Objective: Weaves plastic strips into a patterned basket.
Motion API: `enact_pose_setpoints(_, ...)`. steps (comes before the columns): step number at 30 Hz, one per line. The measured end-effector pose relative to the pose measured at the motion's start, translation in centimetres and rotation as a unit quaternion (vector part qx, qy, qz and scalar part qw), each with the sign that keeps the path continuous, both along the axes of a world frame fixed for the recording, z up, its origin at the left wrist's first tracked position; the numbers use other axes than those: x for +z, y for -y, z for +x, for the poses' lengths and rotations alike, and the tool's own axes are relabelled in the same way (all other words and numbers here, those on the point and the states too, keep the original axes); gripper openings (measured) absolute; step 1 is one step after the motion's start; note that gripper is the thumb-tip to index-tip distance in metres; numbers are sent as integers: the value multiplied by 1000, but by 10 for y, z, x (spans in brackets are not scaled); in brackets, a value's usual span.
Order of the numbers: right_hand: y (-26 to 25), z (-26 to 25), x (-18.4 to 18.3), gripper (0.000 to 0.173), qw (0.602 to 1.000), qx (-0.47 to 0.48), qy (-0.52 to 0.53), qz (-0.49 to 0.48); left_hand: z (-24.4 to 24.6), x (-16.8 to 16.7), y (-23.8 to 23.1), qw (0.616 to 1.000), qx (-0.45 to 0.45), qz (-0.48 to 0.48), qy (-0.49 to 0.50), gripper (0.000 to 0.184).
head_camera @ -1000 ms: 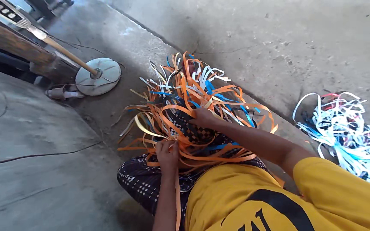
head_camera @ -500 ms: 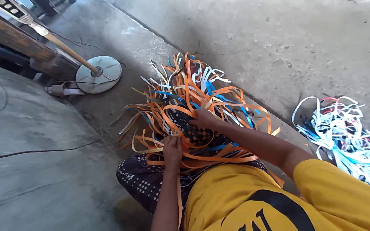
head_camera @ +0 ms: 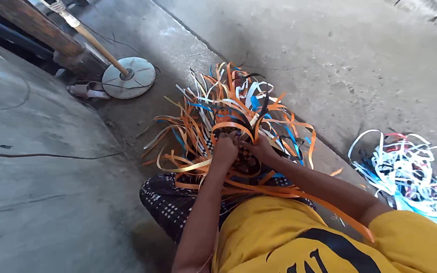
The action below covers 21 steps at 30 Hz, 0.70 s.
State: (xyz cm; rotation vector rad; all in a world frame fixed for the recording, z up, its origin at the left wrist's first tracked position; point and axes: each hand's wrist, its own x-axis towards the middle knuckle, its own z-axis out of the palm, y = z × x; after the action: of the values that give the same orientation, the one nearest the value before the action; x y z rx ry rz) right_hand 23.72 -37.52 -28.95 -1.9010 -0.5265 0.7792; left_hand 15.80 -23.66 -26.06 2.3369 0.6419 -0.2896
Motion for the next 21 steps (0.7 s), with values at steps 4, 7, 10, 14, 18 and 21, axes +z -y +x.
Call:
enact_pose_setpoints(4,20,-16,34,26,997,-25,-50,60,12,-23,-4,1000,-12,11,-19,31)
enact_pose_setpoints(7,33,-21,24,36,995,-30,-91,-4,1,-26,-3,999,-5,8,-33,32)
enact_pose_setpoints(10,29,-20,9,36,968,-46,-240,-62,-9,-22,1,999,-35,-5,-31,35)
enact_pose_setpoints(14,0,-8,60,21,969,-36,-244,13,-24,-18,10,997,-65,9,27,33)
enact_pose_setpoints(18,-17,2,134,11,971,59,-101,208,-22,-35,10,992,-36,49,108,27)
enact_pose_setpoints(21,-16,2,156,21,953,122,-50,272,-16,-38,4,998,-28,0,48,31)
